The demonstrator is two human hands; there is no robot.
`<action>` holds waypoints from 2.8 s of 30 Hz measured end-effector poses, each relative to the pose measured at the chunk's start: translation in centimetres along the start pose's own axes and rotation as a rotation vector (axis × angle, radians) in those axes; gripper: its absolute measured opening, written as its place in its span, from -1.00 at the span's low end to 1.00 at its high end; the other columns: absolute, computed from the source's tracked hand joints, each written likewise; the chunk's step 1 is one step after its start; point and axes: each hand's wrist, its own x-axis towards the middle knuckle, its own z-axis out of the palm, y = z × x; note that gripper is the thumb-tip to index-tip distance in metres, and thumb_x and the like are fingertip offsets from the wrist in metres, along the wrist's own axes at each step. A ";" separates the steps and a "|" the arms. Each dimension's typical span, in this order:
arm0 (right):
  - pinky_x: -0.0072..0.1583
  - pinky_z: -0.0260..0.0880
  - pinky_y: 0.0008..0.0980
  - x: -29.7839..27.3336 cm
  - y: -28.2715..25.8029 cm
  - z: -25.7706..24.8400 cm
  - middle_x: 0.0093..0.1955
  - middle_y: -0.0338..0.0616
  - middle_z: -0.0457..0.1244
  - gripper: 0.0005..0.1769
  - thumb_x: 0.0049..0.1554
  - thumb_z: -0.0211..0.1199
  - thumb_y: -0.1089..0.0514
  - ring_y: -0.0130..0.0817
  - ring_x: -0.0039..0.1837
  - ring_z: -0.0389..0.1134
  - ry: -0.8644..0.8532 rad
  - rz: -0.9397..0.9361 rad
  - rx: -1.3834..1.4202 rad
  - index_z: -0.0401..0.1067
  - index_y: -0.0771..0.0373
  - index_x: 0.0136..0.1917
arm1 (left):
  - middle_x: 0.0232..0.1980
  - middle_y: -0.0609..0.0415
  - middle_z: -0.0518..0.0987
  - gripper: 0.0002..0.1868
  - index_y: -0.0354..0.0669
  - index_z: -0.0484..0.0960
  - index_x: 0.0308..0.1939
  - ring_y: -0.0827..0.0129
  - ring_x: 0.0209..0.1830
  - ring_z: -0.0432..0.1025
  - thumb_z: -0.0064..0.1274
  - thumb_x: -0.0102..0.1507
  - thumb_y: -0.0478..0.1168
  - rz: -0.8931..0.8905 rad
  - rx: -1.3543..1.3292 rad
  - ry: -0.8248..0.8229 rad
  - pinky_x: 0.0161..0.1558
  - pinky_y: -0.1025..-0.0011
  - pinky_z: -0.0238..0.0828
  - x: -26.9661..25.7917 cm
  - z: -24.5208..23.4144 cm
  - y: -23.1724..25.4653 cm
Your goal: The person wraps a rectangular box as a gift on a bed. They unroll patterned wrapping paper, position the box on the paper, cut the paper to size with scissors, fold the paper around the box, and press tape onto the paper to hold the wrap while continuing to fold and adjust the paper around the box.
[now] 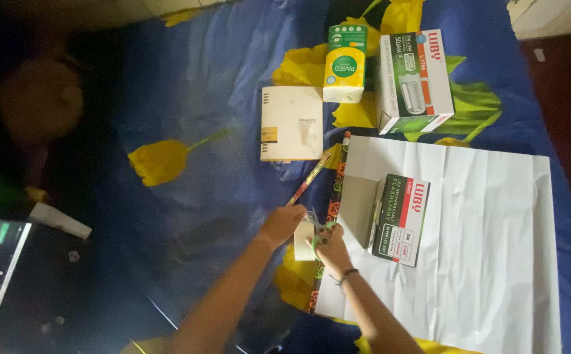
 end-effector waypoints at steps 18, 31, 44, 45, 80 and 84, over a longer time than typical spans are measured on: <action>0.12 0.49 -0.27 5.4 -12.5 -10.9 0.04 0.07 0.42 -0.18 -0.24 0.57 -0.24 -0.11 0.10 0.48 -0.499 -0.324 -1.320 0.50 0.25 0.17 | 0.50 -0.08 0.23 -0.53 -0.07 0.55 0.01 0.00 0.26 0.44 0.28 0.04 -0.38 0.175 -0.132 -0.064 0.14 0.29 0.51 -0.5 -3.9 1.9; 0.18 0.44 -0.29 7.9 -13.4 -9.0 0.04 -0.02 0.43 0.03 -0.36 0.58 -0.48 -0.17 0.12 0.46 -0.597 -0.250 -1.420 0.52 0.19 0.20 | 0.53 -0.06 0.23 -0.50 0.03 0.55 0.05 0.20 -0.03 0.60 0.30 0.05 -0.35 0.092 -0.139 -0.138 0.02 0.31 0.56 -0.4 -3.6 1.6; 0.18 0.41 -0.28 11.3 -8.9 -9.1 0.11 -0.16 0.44 -0.34 -0.09 0.48 -0.27 -0.22 0.17 0.45 -0.554 -0.253 -1.235 0.51 0.02 0.21 | 0.52 -0.02 0.29 -0.50 0.04 0.56 0.02 0.23 -0.11 0.61 0.28 0.01 -0.37 0.114 -0.163 -0.122 -0.02 0.33 0.58 0.1 -2.8 0.9; 0.18 0.41 -0.27 11.5 -8.8 -9.1 0.10 -0.15 0.44 -0.35 -0.10 0.48 -0.25 -0.22 0.17 0.45 -0.557 -0.260 -1.235 0.52 0.00 0.21 | 0.52 -0.02 0.29 -0.50 0.04 0.57 0.02 0.23 -0.12 0.61 0.28 0.02 -0.37 0.114 -0.153 -0.123 -0.02 0.32 0.57 0.1 -3.0 0.9; 0.13 0.42 -0.25 7.5 -11.5 -7.6 -0.02 -0.18 0.46 -0.51 -0.04 0.44 -0.26 -0.25 0.07 0.47 -0.560 -0.204 -1.167 0.61 0.04 0.05 | 0.57 0.00 0.19 -0.45 0.17 0.58 0.06 0.18 -0.06 0.60 0.34 0.01 -0.28 0.038 0.011 -0.159 0.02 0.22 0.53 -0.3 -3.5 2.5; 0.16 0.43 -0.25 7.9 -11.1 -7.5 0.00 -0.13 0.44 -0.49 -0.01 0.43 -0.28 -0.23 0.09 0.46 -0.530 -0.233 -1.245 0.60 0.05 0.08 | 0.57 -0.01 0.19 -0.45 0.16 0.58 0.08 0.14 -0.04 0.60 0.33 0.02 -0.29 0.034 -0.034 -0.187 0.03 0.22 0.53 -0.2 -4.2 3.0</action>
